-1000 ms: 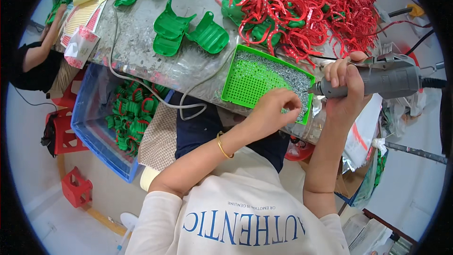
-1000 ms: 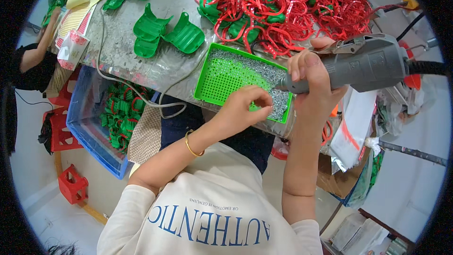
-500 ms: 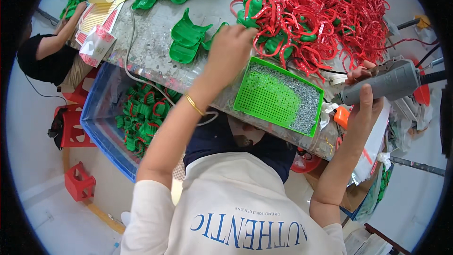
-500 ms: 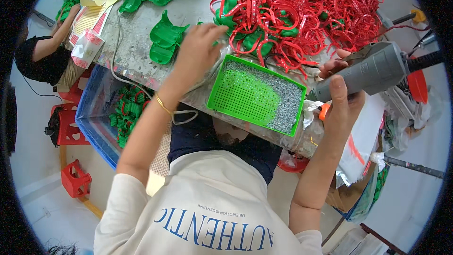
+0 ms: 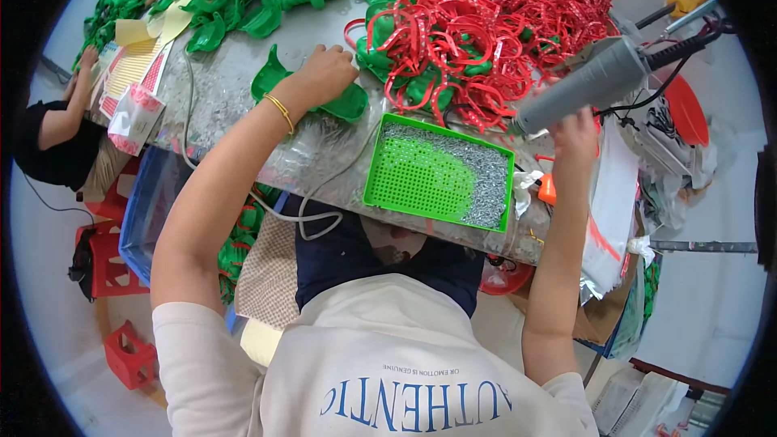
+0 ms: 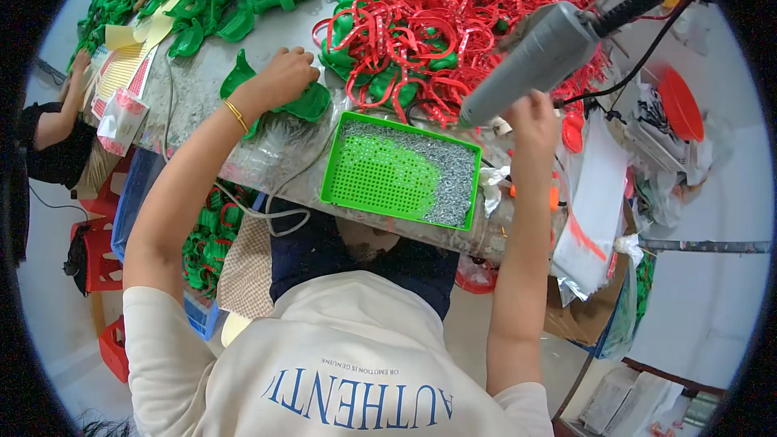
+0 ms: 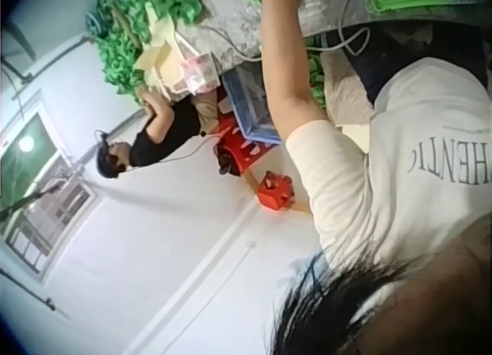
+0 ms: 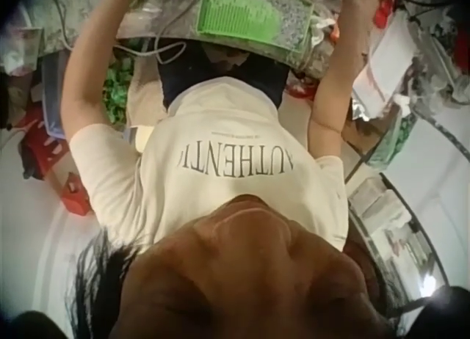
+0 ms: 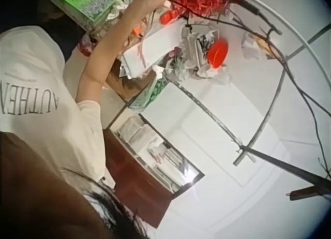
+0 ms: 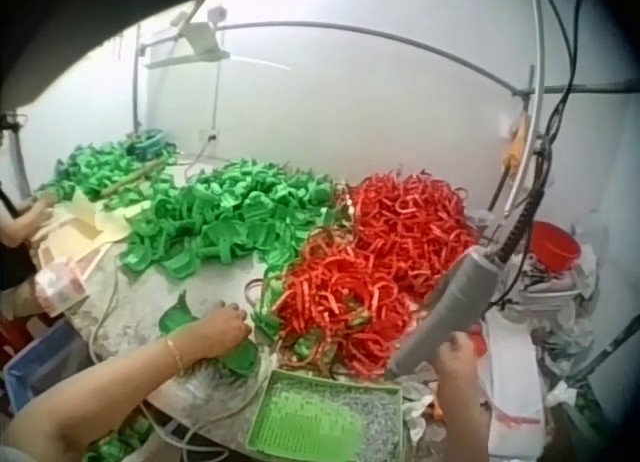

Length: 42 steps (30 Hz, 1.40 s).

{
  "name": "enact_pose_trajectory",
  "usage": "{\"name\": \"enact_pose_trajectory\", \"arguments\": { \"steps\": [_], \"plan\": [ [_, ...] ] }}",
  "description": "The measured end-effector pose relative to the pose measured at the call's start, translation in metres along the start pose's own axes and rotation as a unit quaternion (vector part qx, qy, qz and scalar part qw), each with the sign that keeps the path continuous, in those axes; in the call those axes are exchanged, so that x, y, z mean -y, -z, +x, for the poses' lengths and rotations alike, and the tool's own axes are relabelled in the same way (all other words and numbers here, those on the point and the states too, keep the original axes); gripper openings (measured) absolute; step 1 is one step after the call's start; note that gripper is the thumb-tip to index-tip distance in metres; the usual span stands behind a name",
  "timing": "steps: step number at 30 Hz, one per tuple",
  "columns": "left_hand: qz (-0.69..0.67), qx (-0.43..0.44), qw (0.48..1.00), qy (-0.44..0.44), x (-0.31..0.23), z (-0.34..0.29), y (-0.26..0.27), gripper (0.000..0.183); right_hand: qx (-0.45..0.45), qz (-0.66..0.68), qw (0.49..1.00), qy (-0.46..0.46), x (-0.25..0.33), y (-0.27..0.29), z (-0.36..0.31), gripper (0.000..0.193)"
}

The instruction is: The recorder is assembling red plastic components into green plastic holders and using a hand-held pneumatic tool to secure them at a factory workbench.

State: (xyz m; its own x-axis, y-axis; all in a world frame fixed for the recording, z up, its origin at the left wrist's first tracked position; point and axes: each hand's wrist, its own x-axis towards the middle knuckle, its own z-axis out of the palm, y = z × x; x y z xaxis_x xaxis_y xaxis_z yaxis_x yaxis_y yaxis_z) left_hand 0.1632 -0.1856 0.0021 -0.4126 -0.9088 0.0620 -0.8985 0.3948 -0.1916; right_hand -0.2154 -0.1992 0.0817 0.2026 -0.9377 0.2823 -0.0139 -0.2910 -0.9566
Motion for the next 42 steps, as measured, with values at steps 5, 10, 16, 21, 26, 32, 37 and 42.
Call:
{"name": "enact_pose_trajectory", "arguments": {
  "steps": [5, 10, 16, 21, 26, 32, 37, 42],
  "plan": [
    [0.009, 0.006, 1.000, 0.027, 0.004, 0.005, 0.018, 0.007, 0.078, -0.455, 0.887, -0.021, -0.044, -0.009, 0.023, 0.023],
    [-0.034, -0.100, 0.994, 0.041, -0.002, -0.017, 0.075, 0.009, 0.100, -0.648, 0.752, 0.063, -0.073, -0.012, 0.024, 0.024],
    [-0.604, -0.201, 0.729, 0.253, -0.049, -0.089, 0.086, 0.015, 0.063, -0.567, 0.812, 0.125, -0.079, -0.008, 0.022, 0.019],
    [-0.940, -0.135, 0.166, 0.266, -0.147, -0.132, 0.064, 0.041, 0.040, -0.433, 0.897, 0.074, -0.056, -0.009, 0.025, 0.024],
    [-0.957, -0.045, -0.069, 0.279, -0.199, -0.145, 0.041, 0.043, -0.041, -0.305, 0.948, 0.087, -0.040, -0.014, 0.045, 0.024],
    [-0.988, -0.026, -0.043, 0.148, -0.213, -0.132, 0.058, 0.050, -0.048, -0.454, 0.872, 0.174, -0.015, -0.010, 0.055, 0.019],
    [-0.977, 0.028, -0.129, 0.170, -0.227, -0.132, 0.054, 0.054, -0.013, -0.164, 0.978, 0.130, -0.032, 0.006, 0.072, 0.015],
    [-0.973, 0.055, -0.196, 0.106, -0.240, -0.122, 0.052, 0.059, 0.003, -0.338, 0.930, 0.142, -0.043, 0.013, 0.066, 0.016]
  ]
}}
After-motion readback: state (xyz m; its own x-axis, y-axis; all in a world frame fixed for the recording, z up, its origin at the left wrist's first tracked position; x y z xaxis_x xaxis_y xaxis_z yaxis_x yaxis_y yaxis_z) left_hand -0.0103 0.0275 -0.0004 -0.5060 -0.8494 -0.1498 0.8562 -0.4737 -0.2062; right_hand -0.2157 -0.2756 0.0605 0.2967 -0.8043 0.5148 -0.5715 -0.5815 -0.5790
